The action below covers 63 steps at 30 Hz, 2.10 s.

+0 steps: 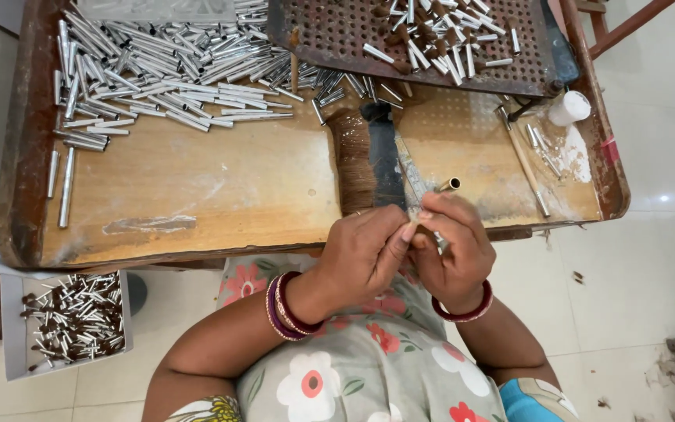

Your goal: Assembling and measuring small metal tubes at a workshop station.

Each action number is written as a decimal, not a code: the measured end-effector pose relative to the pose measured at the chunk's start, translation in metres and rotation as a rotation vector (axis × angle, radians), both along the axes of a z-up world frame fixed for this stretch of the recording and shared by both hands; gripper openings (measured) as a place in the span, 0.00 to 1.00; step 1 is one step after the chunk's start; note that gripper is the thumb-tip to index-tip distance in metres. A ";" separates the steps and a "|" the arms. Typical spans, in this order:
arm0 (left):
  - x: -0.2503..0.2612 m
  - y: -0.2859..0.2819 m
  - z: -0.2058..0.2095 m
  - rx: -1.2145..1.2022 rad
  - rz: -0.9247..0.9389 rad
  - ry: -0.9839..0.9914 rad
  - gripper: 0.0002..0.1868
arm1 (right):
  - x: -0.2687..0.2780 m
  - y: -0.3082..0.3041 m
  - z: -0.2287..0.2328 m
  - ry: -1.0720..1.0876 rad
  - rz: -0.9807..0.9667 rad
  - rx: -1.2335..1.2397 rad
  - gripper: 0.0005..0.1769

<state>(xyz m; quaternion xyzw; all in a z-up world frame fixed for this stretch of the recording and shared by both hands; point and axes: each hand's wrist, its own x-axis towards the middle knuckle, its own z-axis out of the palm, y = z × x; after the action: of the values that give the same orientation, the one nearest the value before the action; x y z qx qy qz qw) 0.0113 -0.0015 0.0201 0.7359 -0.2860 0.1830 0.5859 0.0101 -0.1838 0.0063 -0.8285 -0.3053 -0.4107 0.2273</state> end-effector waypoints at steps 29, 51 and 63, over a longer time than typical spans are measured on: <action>0.067 -0.082 -0.034 0.459 0.107 -0.081 0.43 | 0.053 -0.072 0.027 0.737 -0.034 0.165 0.04; 0.026 0.043 -0.017 -0.072 0.433 -0.141 0.06 | 0.044 -0.052 -0.002 0.342 -0.114 0.121 0.13; 0.030 0.045 -0.025 -0.158 0.356 0.018 0.09 | 0.047 -0.055 -0.010 0.321 -0.206 0.169 0.16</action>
<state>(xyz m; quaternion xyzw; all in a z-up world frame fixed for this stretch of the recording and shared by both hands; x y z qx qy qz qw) 0.0417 0.0433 -0.0050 0.7280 -0.1308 0.2991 0.6028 0.0575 -0.2392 -0.0032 -0.8882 -0.1431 -0.3187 0.2986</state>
